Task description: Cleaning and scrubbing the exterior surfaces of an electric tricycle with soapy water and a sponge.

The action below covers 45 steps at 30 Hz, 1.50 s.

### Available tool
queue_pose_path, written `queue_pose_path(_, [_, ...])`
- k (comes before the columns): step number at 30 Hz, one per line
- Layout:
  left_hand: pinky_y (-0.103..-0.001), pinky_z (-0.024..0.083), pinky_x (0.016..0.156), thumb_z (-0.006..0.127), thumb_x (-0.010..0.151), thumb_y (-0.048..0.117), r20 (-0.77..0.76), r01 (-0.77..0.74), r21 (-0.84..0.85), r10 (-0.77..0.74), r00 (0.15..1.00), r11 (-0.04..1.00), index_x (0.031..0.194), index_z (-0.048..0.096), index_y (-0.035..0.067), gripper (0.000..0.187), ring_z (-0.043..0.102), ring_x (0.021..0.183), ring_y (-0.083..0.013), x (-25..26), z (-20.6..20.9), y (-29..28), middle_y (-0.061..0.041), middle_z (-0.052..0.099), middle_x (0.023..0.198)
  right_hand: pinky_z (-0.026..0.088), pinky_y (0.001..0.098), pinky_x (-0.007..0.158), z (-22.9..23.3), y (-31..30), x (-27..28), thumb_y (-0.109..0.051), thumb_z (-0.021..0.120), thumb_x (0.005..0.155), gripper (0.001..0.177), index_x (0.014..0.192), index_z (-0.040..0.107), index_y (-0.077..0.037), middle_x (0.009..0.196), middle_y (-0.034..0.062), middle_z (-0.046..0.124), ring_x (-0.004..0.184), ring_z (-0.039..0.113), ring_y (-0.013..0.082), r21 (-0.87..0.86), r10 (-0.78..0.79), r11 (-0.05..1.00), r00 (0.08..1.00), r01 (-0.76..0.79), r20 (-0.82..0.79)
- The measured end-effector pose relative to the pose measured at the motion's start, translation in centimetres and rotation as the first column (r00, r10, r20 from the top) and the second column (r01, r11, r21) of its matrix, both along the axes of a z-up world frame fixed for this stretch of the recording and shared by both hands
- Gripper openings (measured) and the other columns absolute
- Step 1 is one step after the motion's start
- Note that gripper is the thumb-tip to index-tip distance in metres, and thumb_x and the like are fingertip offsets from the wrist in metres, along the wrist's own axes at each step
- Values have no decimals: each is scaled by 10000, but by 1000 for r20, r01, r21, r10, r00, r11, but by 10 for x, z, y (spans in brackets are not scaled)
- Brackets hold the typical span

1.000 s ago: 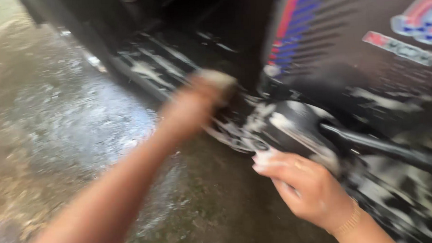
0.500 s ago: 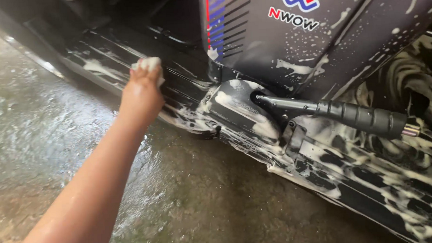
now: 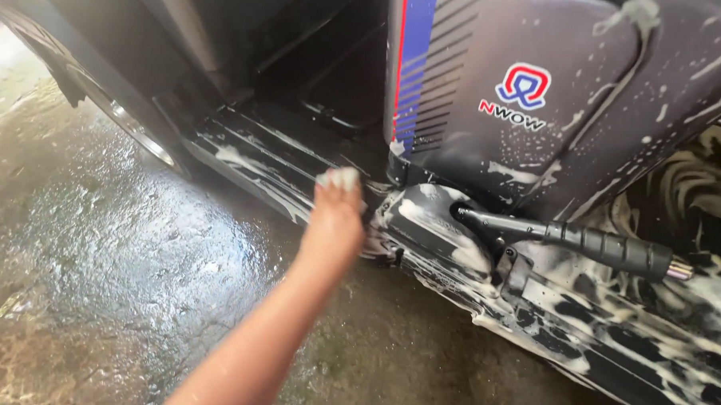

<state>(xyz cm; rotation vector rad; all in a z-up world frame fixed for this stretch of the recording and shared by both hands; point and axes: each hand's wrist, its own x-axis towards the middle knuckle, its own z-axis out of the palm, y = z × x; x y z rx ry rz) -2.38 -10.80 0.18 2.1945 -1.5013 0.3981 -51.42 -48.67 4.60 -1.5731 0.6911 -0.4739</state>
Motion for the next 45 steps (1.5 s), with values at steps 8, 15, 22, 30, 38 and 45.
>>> queue_pose_path(8, [-548,199,1236,464,829,-22,-75,-102,62,107,991,993,1396,474,-130,577,324,1471,-493,-44,-13,-6,-374,478,1419,536,442,989,168,246,312,-242,581,910,428,1185,672,74,1176,277,760,1130,752,351,297,31,955,999,-18,-39])
queue_pose_path(15, [-555,233,1229,454,877,18,-91,-7,-61,1,996,998,1415,491,-115,555,379,1440,-469,2,-11,4,-346,474,1468,589,433,951,117,264,388,-140,604,922,293,1136,699,35,1099,180,751,1047,735,299,22,63,998,986,-61,-156])
queue_pose_path(22, [-597,345,1142,494,885,80,77,-275,-263,304,950,925,1365,559,-58,504,470,1372,-546,169,-75,-35,-379,499,1433,457,486,1082,55,307,331,-95,612,823,290,1093,681,-17,1162,152,720,1180,654,319,-976,261,86,950,-198,-170])
queue_pose_path(30, [-554,352,1196,510,835,119,248,207,279,-279,928,938,1319,589,-17,509,502,1364,-430,52,-2,13,-252,573,1406,435,450,1084,58,285,353,-223,647,829,321,1094,702,-50,1209,151,699,1222,604,301,-869,-36,44,869,-492,-494])
queue_pose_path(38, [-512,346,1164,562,922,61,220,-232,64,213,952,971,1479,447,-32,576,409,1439,-454,265,-49,-21,-276,412,1541,445,445,1021,41,262,352,-307,703,769,437,1128,726,-59,1220,132,717,1192,609,305,-883,23,237,911,-406,-413])
queue_pose_path(45, [-534,322,1222,436,931,168,92,408,70,-413,906,910,1429,543,92,514,474,1434,-340,80,-15,-17,-181,538,1499,460,442,1104,-1,232,349,-419,672,868,449,1169,691,-86,1234,108,706,1251,629,280,-941,83,33,939,-337,-334])
